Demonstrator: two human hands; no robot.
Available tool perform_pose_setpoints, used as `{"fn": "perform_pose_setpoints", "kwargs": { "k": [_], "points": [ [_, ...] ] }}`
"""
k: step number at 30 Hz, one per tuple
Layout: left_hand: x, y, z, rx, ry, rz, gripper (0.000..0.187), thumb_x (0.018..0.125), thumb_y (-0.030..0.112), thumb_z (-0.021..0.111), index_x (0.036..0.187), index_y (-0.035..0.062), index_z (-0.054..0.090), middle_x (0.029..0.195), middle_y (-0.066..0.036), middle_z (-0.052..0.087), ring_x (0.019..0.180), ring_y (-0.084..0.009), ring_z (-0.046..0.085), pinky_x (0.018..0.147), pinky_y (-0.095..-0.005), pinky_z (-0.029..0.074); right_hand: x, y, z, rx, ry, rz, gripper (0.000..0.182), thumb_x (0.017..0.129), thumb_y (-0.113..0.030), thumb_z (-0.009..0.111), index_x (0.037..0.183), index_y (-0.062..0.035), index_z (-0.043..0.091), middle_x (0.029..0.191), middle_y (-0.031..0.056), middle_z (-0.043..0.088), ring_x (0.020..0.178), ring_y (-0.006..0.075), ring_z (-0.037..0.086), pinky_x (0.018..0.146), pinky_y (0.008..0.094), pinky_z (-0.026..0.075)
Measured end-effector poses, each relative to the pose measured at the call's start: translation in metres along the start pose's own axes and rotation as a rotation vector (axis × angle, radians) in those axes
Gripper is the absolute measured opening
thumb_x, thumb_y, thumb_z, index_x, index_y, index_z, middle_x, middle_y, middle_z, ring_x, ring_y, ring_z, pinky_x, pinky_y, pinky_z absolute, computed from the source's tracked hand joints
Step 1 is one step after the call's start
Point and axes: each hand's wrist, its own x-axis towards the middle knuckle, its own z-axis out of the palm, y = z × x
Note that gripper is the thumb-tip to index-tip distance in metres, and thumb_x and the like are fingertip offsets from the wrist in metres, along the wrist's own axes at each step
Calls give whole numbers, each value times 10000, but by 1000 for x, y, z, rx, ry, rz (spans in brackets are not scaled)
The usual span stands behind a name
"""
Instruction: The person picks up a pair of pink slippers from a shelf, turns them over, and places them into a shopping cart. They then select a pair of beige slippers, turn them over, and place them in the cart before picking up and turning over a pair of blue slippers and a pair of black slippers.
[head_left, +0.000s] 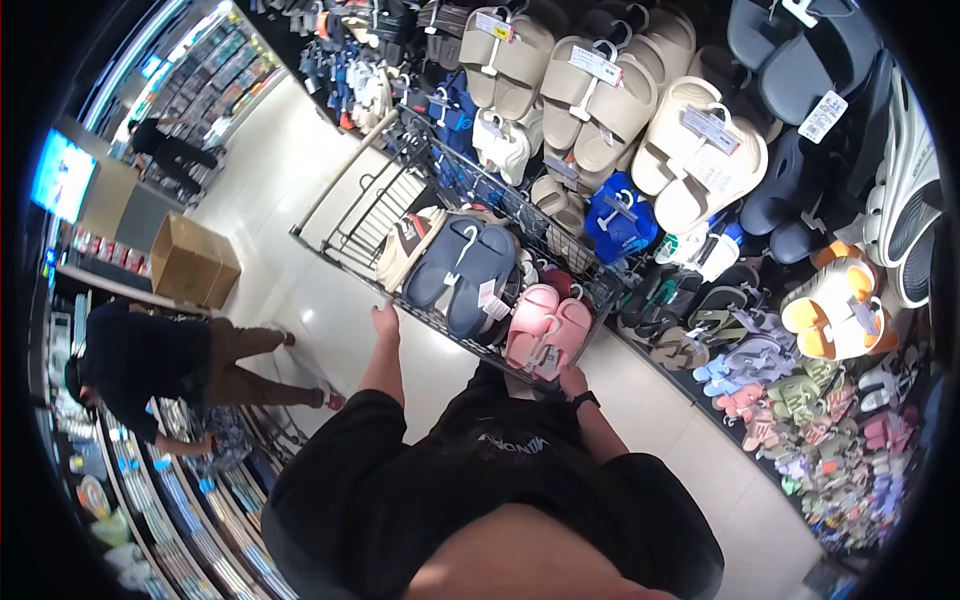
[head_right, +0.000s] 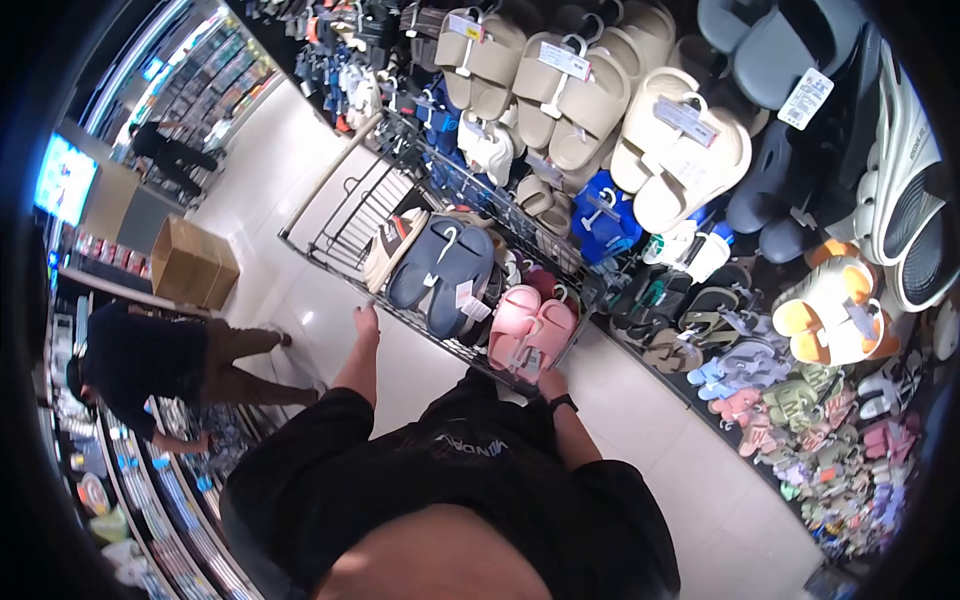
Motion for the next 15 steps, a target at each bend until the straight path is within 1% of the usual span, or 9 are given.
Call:
{"fn": "perform_pose_setpoints", "kwargs": {
  "k": [2, 3, 4, 5, 6, 8, 9, 12, 15],
  "points": [
    [33, 27, 12, -114, 57, -51, 803, 791, 424, 653, 1337, -114, 413, 1308, -317, 500, 1237, -403, 486, 1045, -410, 377, -2, -7, 0, -60, 6, -2, 421, 932, -284, 415, 900, 75, 632, 821, 258, 659, 765, 366, 659, 692, 445, 526],
    [58, 27, 24, -141, 100, -61, 724, 796, 395, 638, 1270, -127, 473, 1247, -321, 542, 1191, -404, 524, 1017, -423, 400, 3, -10, 1, -87, 23, 6, 408, 924, -272, 422, 912, 75, 637, 865, 272, 656, 829, 386, 651, 748, 458, 515],
    [69, 40, 22, -233, 35, -94, 614, 800, 339, 622, 1175, -139, 535, 1163, -313, 595, 1118, -410, 573, 963, -436, 438, 9, 2, 12, -112, 59, 39, 404, 910, -264, 430, 932, 77, 645, 930, 292, 647, 909, 427, 627, 819, 482, 493],
    [78, 45, 21, -272, 6, -160, 571, 799, 313, 614, 1140, -141, 553, 1130, -310, 611, 1088, -413, 590, 937, -438, 451, 9, 11, 18, -138, 87, 74, 402, 897, -256, 438, 952, 79, 653, 996, 311, 639, 988, 468, 603, 891, 506, 471],
    [87, 49, 23, -313, -20, -223, 528, 799, 286, 607, 1105, -143, 570, 1096, -306, 627, 1057, -417, 606, 911, -441, 465, 1, -3, 16, -31, 207, 218, 395, 892, -257, 448, 951, 75, 653, 991, 307, 641, 980, 471, 605, 887, 506, 474],
    [93, 50, 21, -213, 0, -243, 514, 800, 269, 607, 1108, -141, 569, 1106, -305, 624, 1056, -412, 609, 906, -439, 468, -15, -52, 13, 193, 452, 483, 381, 883, -260, 467, 951, 66, 653, 982, 299, 646, 962, 475, 610, 880, 504, 479],
    [98, 50, 18, -163, 15, -250, 507, 801, 260, 606, 1110, -140, 568, 1111, -304, 623, 1056, -410, 610, 904, -438, 470, -15, -59, 17, 120, 505, 510, 393, 877, -278, 474, 977, 57, 651, 994, 302, 645, 960, 466, 619, 868, 504, 488],
    [98, 61, 15, -136, 11, -189, 491, 813, 256, 602, 1111, -132, 571, 1130, -296, 620, 1074, -405, 604, 914, -447, 468, -24, -116, 4, 86, 527, 688, 370, 872, -256, 470, 922, 61, 655, 1036, 305, 637, 993, 445, 616, 878, 493, 492],
    [96, 89, -1, 59, 18, -240, 455, 818, 288, 608, 1099, -70, 595, 1120, -261, 633, 1062, -407, 602, 906, -464, 470, -18, -114, 14, 84, 515, 652, 389, 871, -269, 470, 987, 48, 662, 1015, 293, 652, 975, 439, 634, 863, 501, 500]
  ]
}}
